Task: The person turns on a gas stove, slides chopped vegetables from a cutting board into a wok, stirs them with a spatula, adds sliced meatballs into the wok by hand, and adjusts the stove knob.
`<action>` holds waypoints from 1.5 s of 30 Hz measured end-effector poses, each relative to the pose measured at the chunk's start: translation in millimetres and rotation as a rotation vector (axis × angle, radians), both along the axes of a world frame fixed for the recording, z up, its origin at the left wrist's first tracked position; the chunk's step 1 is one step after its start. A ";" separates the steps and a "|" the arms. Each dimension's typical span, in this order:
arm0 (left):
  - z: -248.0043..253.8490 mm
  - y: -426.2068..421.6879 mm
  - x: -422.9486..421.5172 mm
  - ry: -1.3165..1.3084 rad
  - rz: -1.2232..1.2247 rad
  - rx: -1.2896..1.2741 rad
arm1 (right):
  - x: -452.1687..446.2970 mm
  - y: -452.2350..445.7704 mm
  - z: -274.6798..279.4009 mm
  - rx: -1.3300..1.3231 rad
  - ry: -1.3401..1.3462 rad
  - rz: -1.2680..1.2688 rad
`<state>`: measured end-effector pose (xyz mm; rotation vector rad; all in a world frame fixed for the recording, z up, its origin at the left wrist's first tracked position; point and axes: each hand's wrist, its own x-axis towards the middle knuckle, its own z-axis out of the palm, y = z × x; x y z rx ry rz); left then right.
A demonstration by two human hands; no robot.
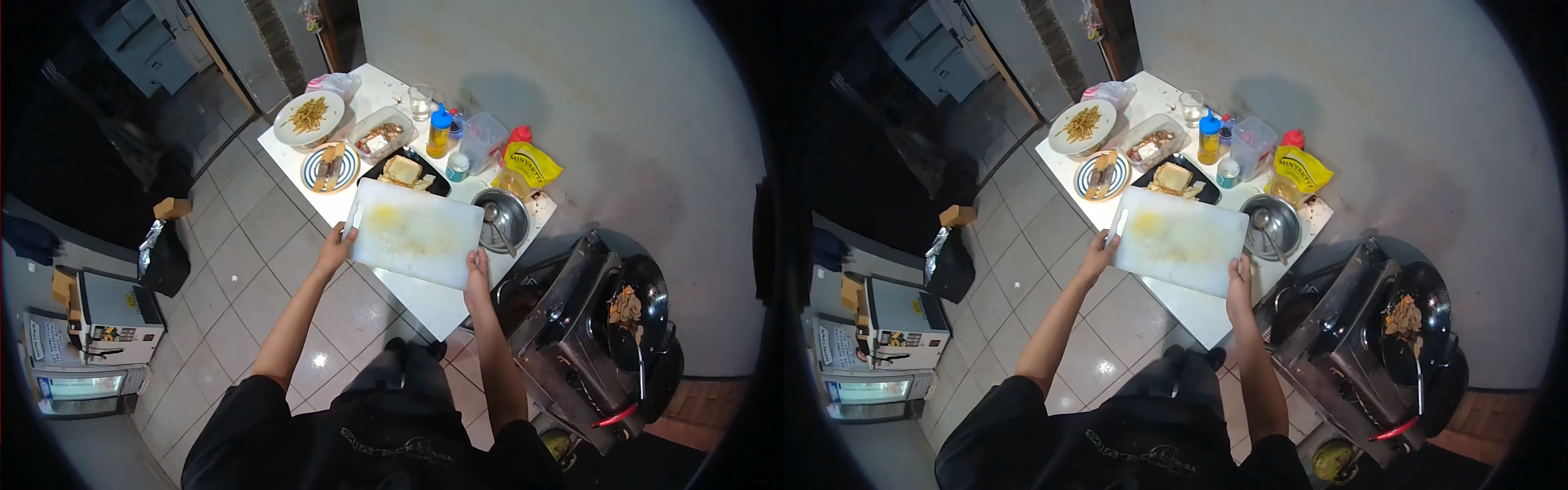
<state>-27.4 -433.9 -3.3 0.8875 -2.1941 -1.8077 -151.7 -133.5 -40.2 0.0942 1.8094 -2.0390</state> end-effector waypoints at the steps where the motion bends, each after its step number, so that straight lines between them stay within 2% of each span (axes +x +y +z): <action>1: 9.1 -1.1 5.5 -0.007 0.002 -0.017 | 5.9 -1.4 21.2 -0.167 -0.056 0.038; 2: 17.2 0.6 10.1 0.040 0.042 -0.030 | 10.1 -3.7 32.7 -0.330 -0.108 0.076; 4: 32.9 -0.3 15.8 0.089 0.083 -0.037 | 20.6 -11.4 39.6 -0.346 -0.153 0.035; 7: 44.9 -16.2 21.2 0.018 0.047 0.081 | 26.9 -19.6 46.7 -0.347 -0.104 0.041; 10: 23.7 -26.3 16.3 0.058 -0.035 0.102 | 24.1 -29.9 25.3 -0.287 -0.046 -0.039; 14: -5.7 -42.8 -1.5 -0.151 -0.218 0.163 | 33.9 -30.4 -8.9 -0.167 0.079 -0.074; 16: -21.3 -45.7 -14.7 -0.131 -0.298 0.223 | 44.1 -31.2 -6.5 -0.121 -0.089 -0.297; 17: -29.3 -47.6 -23.3 -0.105 -0.351 0.271 | 43.3 -21.6 -42.7 -0.107 -0.066 -0.372; 20: -53.3 -49.2 -41.4 -0.051 -0.487 0.246 | 46.9 -20.1 -37.6 -0.038 -0.041 -0.358; 22: -65.4 -46.6 -54.1 -0.080 -0.509 0.330 | 48.2 -19.7 -35.1 0.011 -0.017 -0.410; 25: -83.6 -45.9 -69.7 -0.029 -0.531 0.334 | 45.1 -19.7 -37.2 -0.100 -0.015 -0.431; 27: -90.4 -45.9 -79.2 -0.044 -0.561 0.181 | 44.2 -14.5 -37.8 -0.110 -0.009 -0.414; 30: -96.3 -51.0 -88.1 -0.091 -0.597 0.069 | 40.5 -16.2 -39.9 -0.124 0.007 -0.421; 31: -97.7 -52.7 -88.3 -0.092 -0.609 0.067 | 40.3 -16.7 -39.7 -0.053 -0.009 -0.434; 33: -79.8 -52.0 -89.9 -0.208 -0.523 0.004 | 42.2 -12.6 -36.5 0.019 -0.021 -0.460; 35: -69.4 -55.2 -86.0 -0.159 -0.503 -0.015 | 50.2 -4.1 -22.0 0.226 -0.215 -0.529; 36: -62.6 -57.5 -82.5 -0.114 -0.472 -0.032 | 58.9 1.0 -15.6 0.228 -0.214 -0.557; 38: -40.4 -65.9 -71.1 -0.016 -0.466 -0.081 | 86.0 12.8 1.7 0.489 0.097 -0.550; 39: -18.4 -68.2 -64.4 0.054 -0.473 -0.136 | 106.4 15.5 23.3 0.674 0.139 -0.478; 40: 7.1 -71.1 -56.9 0.067 -0.506 -0.129 | 128.3 15.4 48.3 0.683 0.127 -0.520; 42: 56.4 -76.2 -42.8 -0.014 -0.663 -0.109 | 175.1 8.6 83.1 0.598 0.051 -0.225; 45: 84.3 -84.0 -21.5 -0.079 -1.039 0.050 | 292.3 3.8 -0.5 0.357 -0.238 -0.017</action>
